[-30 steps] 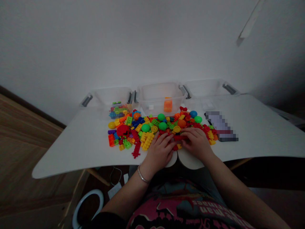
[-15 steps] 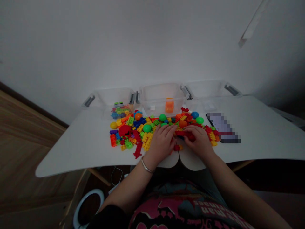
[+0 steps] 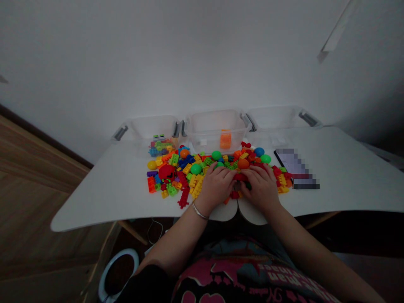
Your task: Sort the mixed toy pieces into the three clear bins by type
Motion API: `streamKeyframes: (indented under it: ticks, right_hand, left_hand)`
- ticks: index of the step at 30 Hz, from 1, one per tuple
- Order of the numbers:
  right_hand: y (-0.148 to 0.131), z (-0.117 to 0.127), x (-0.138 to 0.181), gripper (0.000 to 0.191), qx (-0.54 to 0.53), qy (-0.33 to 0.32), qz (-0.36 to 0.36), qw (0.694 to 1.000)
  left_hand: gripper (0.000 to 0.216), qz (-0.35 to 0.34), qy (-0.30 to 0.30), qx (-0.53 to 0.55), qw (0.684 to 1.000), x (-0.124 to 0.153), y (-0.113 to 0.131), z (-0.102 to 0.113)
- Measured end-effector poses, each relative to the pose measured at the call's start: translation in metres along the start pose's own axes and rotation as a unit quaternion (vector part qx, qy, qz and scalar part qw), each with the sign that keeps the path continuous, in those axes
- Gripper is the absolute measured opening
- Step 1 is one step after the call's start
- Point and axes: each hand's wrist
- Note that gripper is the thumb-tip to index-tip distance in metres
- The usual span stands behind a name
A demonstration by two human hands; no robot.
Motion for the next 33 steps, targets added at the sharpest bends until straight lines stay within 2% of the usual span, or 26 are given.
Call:
streamKeyframes:
  ticks: [5, 10, 14, 17, 19, 21, 23, 25, 27, 29, 33]
  right_hand:
    - [0.003, -0.004, 0.003, 0.029, 0.000, -0.012, -0.032, 0.999]
    - [0.006, -0.007, 0.004, 0.031, 0.002, -0.022, -0.046, 0.999]
    - [0.006, -0.007, 0.005, 0.030, 0.017, -0.019, -0.051, 0.998]
    - [0.005, -0.007, 0.005, 0.032, 0.015, -0.018, -0.051, 0.998]
    - [0.004, -0.007, 0.005, 0.031, 0.012, -0.014, -0.049, 0.999]
    - [0.004, -0.007, 0.005, 0.030, 0.009, -0.011, -0.048, 0.999]
    - [0.005, -0.006, 0.005, 0.029, 0.005, -0.012, -0.049, 0.999]
    - [0.005, -0.006, 0.004, 0.027, 0.001, -0.010, -0.048, 0.999]
    - [0.005, -0.005, 0.003, 0.024, -0.001, -0.003, -0.044, 0.999]
    - [0.004, -0.004, 0.002, 0.022, 0.000, 0.004, -0.038, 0.999]
    - [0.002, -0.003, 0.000, 0.020, 0.000, 0.017, -0.026, 1.000]
  left_hand:
    - [0.024, 0.003, 0.024, 0.033, 0.999, 0.001, -0.001, 0.002]
    - [0.024, 0.003, 0.104, 0.076, 0.992, 0.002, -0.002, 0.006]
    - [0.026, 0.016, 0.181, 0.106, 0.978, -0.001, -0.003, 0.020]
    - [0.026, 0.066, 0.224, 0.155, 0.960, -0.004, -0.015, 0.038]
    - [0.025, 0.119, 0.272, 0.193, 0.935, -0.007, -0.033, 0.053]
    - [0.028, 0.173, 0.352, 0.213, 0.895, -0.009, -0.060, 0.071]
    - [0.029, 0.218, 0.418, 0.211, 0.856, -0.011, -0.094, 0.090]
    - [0.024, 0.259, 0.451, 0.188, 0.833, -0.013, -0.132, 0.108]
    - [0.021, 0.307, 0.440, 0.163, 0.828, -0.016, -0.168, 0.122]
    - [0.021, 0.371, 0.402, 0.112, 0.830, -0.018, -0.197, 0.130]
    - [0.020, 0.436, 0.272, 0.020, 0.858, -0.020, -0.226, 0.134]
Point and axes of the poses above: each hand's wrist, its own x-axis away from the middle knuckle, its own z-axis out of the back of the hand, y = z × x, and after that the axes turned 2 degrees about -z, right-handed
